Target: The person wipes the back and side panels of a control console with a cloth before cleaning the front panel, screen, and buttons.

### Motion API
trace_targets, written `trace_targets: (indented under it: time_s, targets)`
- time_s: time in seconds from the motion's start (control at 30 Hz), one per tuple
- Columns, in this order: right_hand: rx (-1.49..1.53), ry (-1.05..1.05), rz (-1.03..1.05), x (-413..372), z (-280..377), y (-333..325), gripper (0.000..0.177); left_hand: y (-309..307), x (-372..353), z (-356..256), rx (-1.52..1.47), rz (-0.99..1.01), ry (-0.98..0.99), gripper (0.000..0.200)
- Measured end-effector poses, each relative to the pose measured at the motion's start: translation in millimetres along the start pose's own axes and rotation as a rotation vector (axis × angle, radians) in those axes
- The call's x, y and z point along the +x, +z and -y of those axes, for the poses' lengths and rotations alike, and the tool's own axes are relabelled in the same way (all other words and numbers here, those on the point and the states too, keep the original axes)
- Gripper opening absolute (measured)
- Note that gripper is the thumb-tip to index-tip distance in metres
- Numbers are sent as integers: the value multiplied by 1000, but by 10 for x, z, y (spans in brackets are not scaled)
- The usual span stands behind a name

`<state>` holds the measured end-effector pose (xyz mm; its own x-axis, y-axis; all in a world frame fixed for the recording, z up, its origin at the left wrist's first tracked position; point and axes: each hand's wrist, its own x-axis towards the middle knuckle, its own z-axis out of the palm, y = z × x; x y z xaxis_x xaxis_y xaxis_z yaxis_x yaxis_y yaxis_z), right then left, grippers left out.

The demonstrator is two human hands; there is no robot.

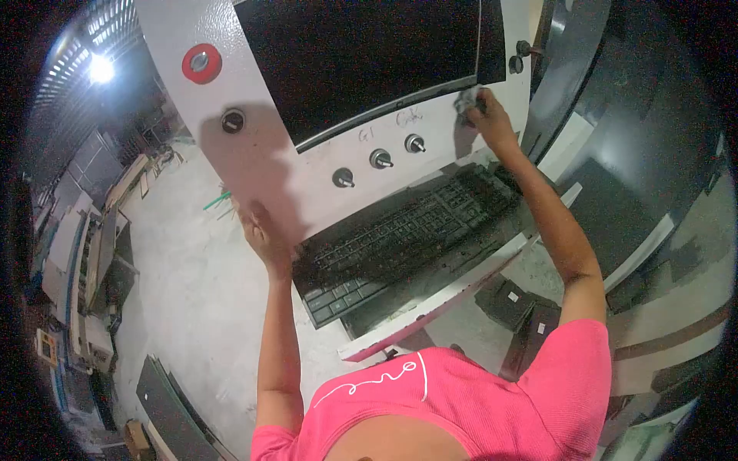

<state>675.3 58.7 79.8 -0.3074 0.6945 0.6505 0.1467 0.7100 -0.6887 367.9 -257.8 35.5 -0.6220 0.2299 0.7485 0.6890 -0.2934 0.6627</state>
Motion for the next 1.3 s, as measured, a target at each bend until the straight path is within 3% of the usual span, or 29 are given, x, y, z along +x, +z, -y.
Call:
trace_targets:
  time_s: [0.07,0.2,0.3,0.63,0.7,0.9,1.03,1.1,1.3]
  targets:
    - [-142,-108,79,-159,438,160,31,1,13,-15,-39,-4,56,48]
    - [-270,-282,119,-253,783,358,32,-23,-2,142,-51,29,-15,48]
    - [-373,-271,264,-279,1094,406,28,-20,8,83,-143,66,-66,57]
    - [-283,-329,295,-371,1373,619,23,4,6,103,-140,39,62,55]
    - [-457,-502,342,-405,1434,651,23,2,-6,109,-125,25,80,55]
    - [-701,-690,373,-376,1503,725,25,-6,-17,59,-123,3,80,53]
    - [-624,-661,336,-417,1551,743,27,-21,4,59,-61,12,130,53]
    - [-528,-528,321,-411,1583,757,30,-20,8,60,-57,16,142,53]
    - [-517,-614,406,-366,1739,917,28,-21,1,42,-49,4,139,53]
